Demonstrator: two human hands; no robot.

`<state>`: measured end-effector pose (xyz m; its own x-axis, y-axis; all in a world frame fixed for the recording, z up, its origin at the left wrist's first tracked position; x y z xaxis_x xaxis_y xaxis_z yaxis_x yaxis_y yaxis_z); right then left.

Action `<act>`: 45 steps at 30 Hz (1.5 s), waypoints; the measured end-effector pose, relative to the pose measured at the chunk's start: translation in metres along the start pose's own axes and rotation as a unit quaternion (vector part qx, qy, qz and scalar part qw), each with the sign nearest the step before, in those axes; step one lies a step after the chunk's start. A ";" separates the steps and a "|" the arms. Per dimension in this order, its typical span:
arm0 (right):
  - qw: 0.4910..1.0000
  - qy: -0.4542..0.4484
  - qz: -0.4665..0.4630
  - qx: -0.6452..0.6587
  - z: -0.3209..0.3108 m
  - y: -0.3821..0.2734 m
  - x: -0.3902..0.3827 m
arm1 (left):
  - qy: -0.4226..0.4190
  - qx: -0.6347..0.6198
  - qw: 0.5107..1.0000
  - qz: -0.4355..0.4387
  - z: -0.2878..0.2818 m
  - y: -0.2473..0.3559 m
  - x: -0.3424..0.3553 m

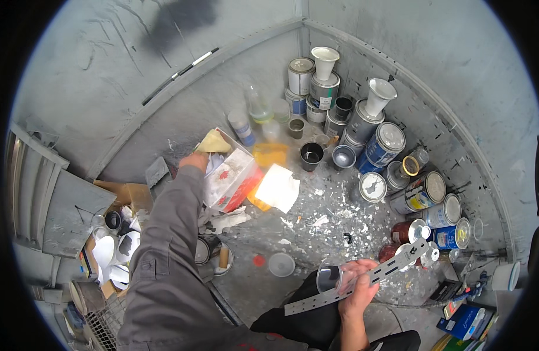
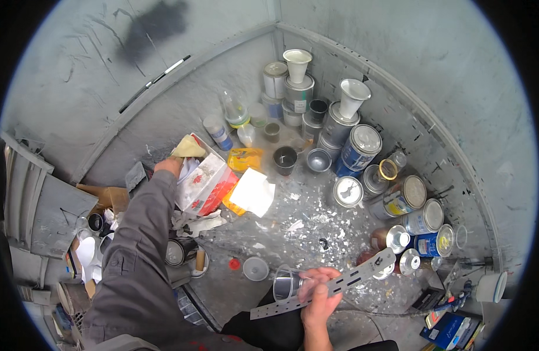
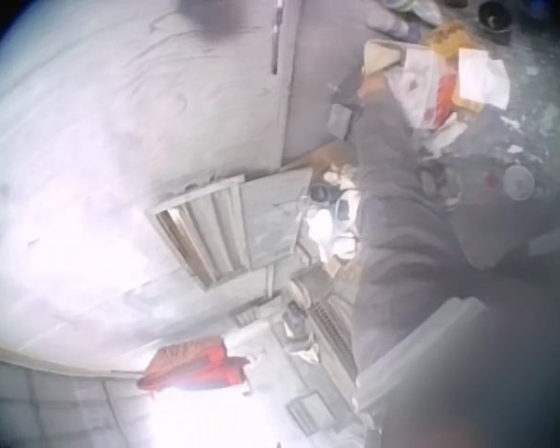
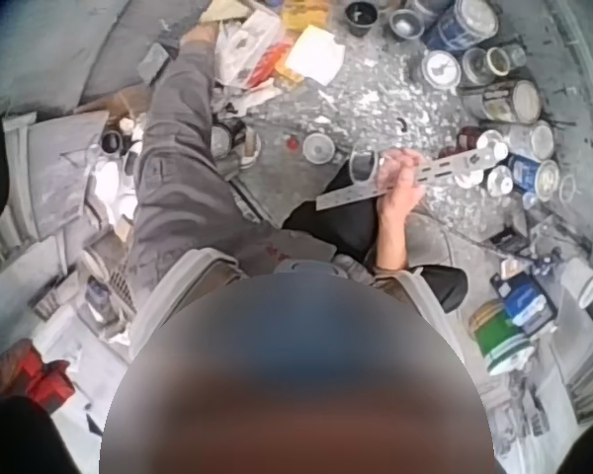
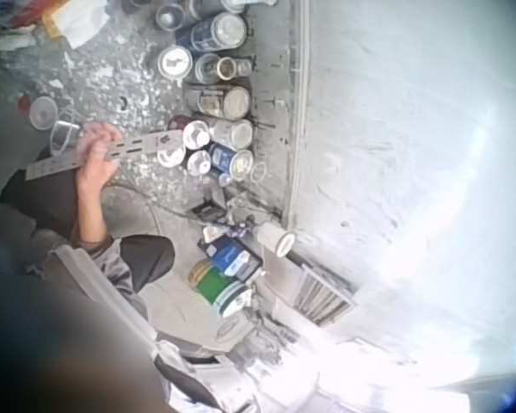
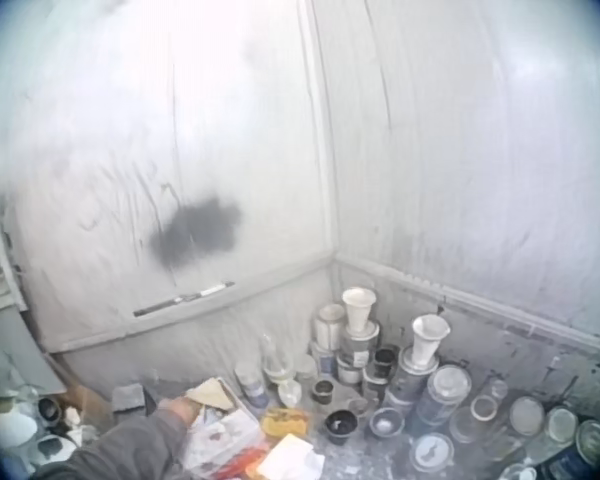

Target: The person sits on the floor in a paint storage area, picks up a metal mixing stick, and stirs white paint in a small can. They then pour the mixed paint into a plastic cup and continue stirring.

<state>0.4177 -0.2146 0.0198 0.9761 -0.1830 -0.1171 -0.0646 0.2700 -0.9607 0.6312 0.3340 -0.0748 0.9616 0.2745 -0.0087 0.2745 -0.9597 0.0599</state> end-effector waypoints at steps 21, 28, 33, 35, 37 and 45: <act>0.998 -0.046 -0.002 0.037 -0.002 -0.024 -0.019 | 0.053 -0.198 0.979 -0.017 -0.112 0.061 -0.112; 0.993 -0.111 0.010 0.036 0.001 -0.030 -0.025 | 0.103 -0.213 0.969 -0.073 -0.050 0.006 -0.068; 0.995 -0.090 0.010 0.041 -0.007 -0.030 -0.025 | 0.172 -0.267 0.943 -0.102 -0.079 -0.037 -0.046; 0.995 -0.086 0.018 0.043 -0.007 -0.028 -0.023 | 0.221 -0.288 0.925 -0.115 -0.093 -0.027 -0.060; 0.992 -0.108 0.028 0.062 -0.004 -0.029 -0.022 | 0.154 -0.265 0.949 -0.075 -0.098 0.007 -0.087; 0.956 -0.217 0.144 0.133 0.022 -0.018 -0.020 | -0.023 -0.618 0.779 0.103 -0.135 0.261 -0.292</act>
<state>0.4042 -0.1953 0.0444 0.9238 0.3290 -0.1959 -0.3446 0.4914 -0.7998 0.4211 0.0118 0.0778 0.9913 0.0919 0.0943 -0.0760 -0.1851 0.9798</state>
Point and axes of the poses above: each hand's wrist, its own x-axis towards the middle knuckle, its own z-axis out of the palm, y = z × x, the point moved 3 cm from there along x, towards the middle knuckle, and after that the axes turned 13 degrees about -x, right-handed, at the moved point
